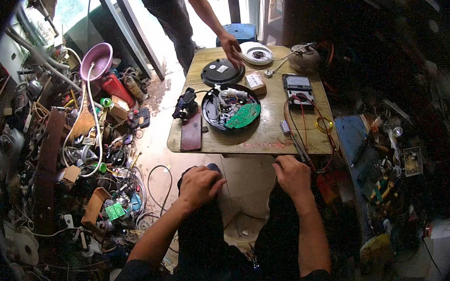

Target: The person uses multimeter probes to test points on a green circuit board, then opens a small cardboard box to remove a black cylindrical component. They inspect the component and compare it to a similar part already on the table.

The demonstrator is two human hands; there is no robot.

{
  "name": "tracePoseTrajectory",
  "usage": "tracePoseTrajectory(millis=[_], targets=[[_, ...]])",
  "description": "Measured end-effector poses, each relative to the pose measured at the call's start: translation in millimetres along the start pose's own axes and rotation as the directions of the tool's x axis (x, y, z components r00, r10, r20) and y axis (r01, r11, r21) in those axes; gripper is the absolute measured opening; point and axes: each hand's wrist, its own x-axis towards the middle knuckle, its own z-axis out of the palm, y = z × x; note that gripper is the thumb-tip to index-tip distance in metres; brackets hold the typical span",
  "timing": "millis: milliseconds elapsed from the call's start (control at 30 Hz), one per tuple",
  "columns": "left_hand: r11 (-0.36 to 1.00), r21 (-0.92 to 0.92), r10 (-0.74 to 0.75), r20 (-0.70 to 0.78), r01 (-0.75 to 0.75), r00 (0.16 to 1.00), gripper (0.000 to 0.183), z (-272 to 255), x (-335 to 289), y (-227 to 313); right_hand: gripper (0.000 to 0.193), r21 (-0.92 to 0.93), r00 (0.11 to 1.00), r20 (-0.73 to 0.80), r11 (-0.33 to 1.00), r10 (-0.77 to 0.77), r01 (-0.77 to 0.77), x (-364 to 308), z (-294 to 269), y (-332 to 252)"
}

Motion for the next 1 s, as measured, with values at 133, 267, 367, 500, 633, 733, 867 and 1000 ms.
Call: tracePoseTrajectory(millis=[133, 267, 367, 500, 633, 733, 867, 1000], targets=[[1.000, 0.001, -0.014, 0.028, 0.014, 0.999, 0.020, -1, 1, -1, 0.023, 0.013, 1.000, 0.000, 1.000, 0.015, -0.015, 2, 3, 4], [0.998, -0.042, -0.036, 0.122, 0.041, 0.992, 0.020, -8, 9, -5, 0.028, 0.120, 0.994, 0.033, 0.987, 0.107, -0.110, 14, 4, 8], [0.989, -0.143, -0.004, 0.186, 0.031, 0.983, 0.022, -3, 31, -4, 0.033, 0.181, 0.983, -0.009, 0.967, 0.185, -0.180, 41, 4, 11], [0.941, -0.321, 0.173, 0.184, -0.107, 0.968, 0.022, 38, 78, 7, 0.037, 0.114, 0.972, 0.032, 0.965, 0.233, -0.235, 111, 19, 33], [0.883, -0.450, 0.271, 0.254, -0.134, 0.929, 0.021, 76, 114, 18, 0.041, 0.020, 0.993, 0.010, 0.993, 0.115, -0.115, 202, 57, 57], [0.814, -0.576, 0.237, 0.216, -0.072, 0.947, 0.020, 118, 103, 10, 0.047, -0.083, 0.985, 0.059, 0.984, 0.163, -0.158, 267, 74, 63], [0.879, -0.426, 0.378, 0.350, -0.214, 0.857, 0.017, 120, 90, 6, 0.052, -0.239, 0.917, 0.196, 0.924, 0.349, -0.300, 322, 103, 56], [0.899, -0.374, 0.363, 0.343, -0.229, 0.866, 0.017, 118, 90, -2, 0.057, -0.379, 0.884, 0.224, 0.872, 0.411, -0.310, 344, 115, 31]])
